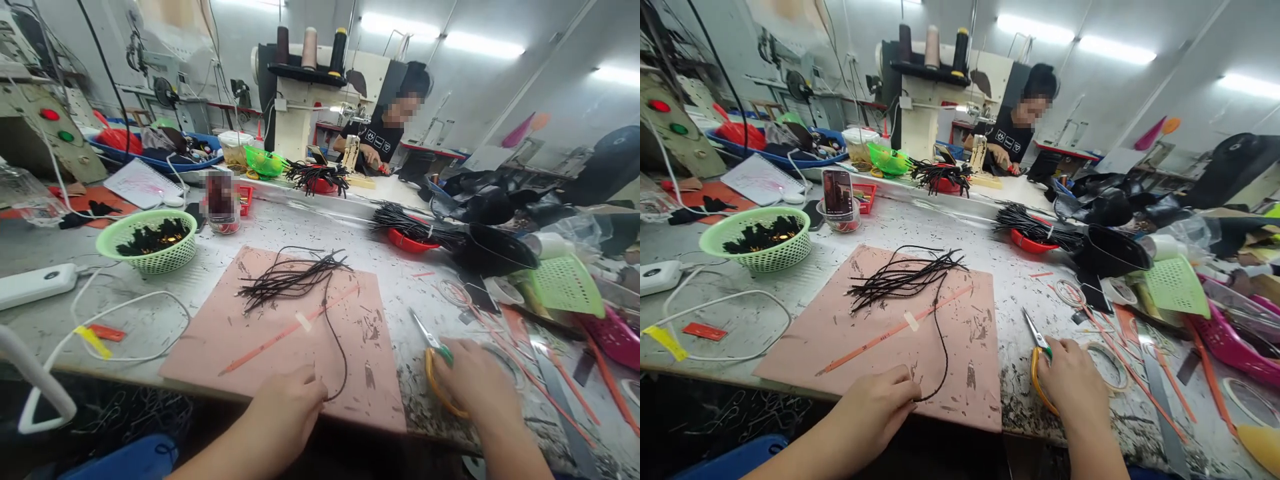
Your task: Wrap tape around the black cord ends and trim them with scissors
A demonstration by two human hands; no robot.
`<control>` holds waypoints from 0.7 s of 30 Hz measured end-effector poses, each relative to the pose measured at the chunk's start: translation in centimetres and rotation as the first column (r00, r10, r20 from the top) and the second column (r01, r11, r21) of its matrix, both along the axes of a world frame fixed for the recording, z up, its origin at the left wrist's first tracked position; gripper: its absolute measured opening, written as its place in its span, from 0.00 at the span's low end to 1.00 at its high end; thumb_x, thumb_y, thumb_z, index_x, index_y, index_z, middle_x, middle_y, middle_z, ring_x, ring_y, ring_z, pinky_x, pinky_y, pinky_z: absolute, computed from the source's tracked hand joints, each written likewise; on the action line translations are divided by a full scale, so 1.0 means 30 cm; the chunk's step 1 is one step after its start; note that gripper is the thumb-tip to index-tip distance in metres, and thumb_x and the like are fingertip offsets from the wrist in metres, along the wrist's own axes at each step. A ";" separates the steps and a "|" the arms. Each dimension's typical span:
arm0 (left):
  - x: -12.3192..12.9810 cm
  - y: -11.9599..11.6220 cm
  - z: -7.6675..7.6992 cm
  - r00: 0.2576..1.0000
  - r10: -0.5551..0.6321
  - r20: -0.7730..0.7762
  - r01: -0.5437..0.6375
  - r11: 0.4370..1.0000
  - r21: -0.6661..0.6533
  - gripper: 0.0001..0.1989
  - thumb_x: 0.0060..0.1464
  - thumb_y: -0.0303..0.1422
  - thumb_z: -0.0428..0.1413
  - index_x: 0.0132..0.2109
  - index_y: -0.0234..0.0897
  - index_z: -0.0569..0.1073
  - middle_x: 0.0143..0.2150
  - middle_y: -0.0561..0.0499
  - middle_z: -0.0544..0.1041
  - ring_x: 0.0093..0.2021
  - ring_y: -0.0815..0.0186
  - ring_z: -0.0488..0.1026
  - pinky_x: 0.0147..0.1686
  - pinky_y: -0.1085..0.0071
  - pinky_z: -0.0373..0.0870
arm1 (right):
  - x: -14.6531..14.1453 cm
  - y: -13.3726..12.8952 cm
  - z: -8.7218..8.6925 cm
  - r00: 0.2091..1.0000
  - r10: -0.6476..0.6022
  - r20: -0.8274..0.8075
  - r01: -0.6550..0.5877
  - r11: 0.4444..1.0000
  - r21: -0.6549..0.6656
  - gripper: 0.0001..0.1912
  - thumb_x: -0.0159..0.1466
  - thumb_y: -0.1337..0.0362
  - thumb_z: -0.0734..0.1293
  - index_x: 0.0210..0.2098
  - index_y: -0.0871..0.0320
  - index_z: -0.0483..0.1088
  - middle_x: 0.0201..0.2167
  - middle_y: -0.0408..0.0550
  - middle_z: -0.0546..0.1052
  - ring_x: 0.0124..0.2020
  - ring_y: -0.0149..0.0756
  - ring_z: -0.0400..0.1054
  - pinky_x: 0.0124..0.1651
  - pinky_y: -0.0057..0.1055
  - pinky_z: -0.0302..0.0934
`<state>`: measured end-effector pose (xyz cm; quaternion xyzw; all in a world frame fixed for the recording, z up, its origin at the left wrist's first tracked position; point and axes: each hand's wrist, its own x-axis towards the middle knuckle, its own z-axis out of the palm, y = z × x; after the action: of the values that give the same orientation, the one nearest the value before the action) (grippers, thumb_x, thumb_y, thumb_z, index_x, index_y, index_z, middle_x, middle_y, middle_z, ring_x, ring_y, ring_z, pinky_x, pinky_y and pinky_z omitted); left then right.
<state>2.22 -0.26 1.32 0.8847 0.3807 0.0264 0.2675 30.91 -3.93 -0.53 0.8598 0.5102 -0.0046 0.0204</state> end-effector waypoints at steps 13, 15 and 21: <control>-0.207 0.230 0.085 0.838 0.433 0.333 -0.467 0.884 0.026 0.05 0.49 0.31 0.52 0.32 0.40 0.73 0.30 0.53 0.76 0.31 0.66 0.70 0.33 0.73 0.65 | -0.379 0.435 0.017 0.566 0.815 -0.119 -0.691 0.549 0.470 0.11 0.58 0.74 0.59 0.34 0.56 0.70 0.35 0.47 0.77 0.34 0.33 0.71 0.36 0.27 0.65; -0.222 0.298 0.070 0.791 0.528 0.309 -0.567 0.822 0.047 0.05 0.49 0.32 0.52 0.31 0.40 0.73 0.30 0.54 0.76 0.32 0.65 0.70 0.34 0.72 0.64 | -0.384 0.510 0.045 0.622 0.779 -0.075 -0.650 0.568 0.504 0.12 0.60 0.73 0.57 0.37 0.57 0.69 0.33 0.48 0.76 0.36 0.36 0.69 0.38 0.31 0.64; -0.214 0.437 -0.021 0.721 0.646 0.250 -0.674 0.738 0.034 0.05 0.46 0.29 0.52 0.27 0.39 0.72 0.27 0.52 0.75 0.31 0.63 0.71 0.31 0.70 0.63 | -0.438 0.685 0.036 0.668 0.742 0.050 -0.660 0.561 0.499 0.13 0.58 0.77 0.58 0.37 0.61 0.71 0.36 0.55 0.75 0.39 0.44 0.66 0.39 0.36 0.61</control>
<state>-4.21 12.86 0.67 0.6966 0.6364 0.2418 0.2265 17.78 16.63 0.56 0.5576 0.7943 0.0581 -0.2343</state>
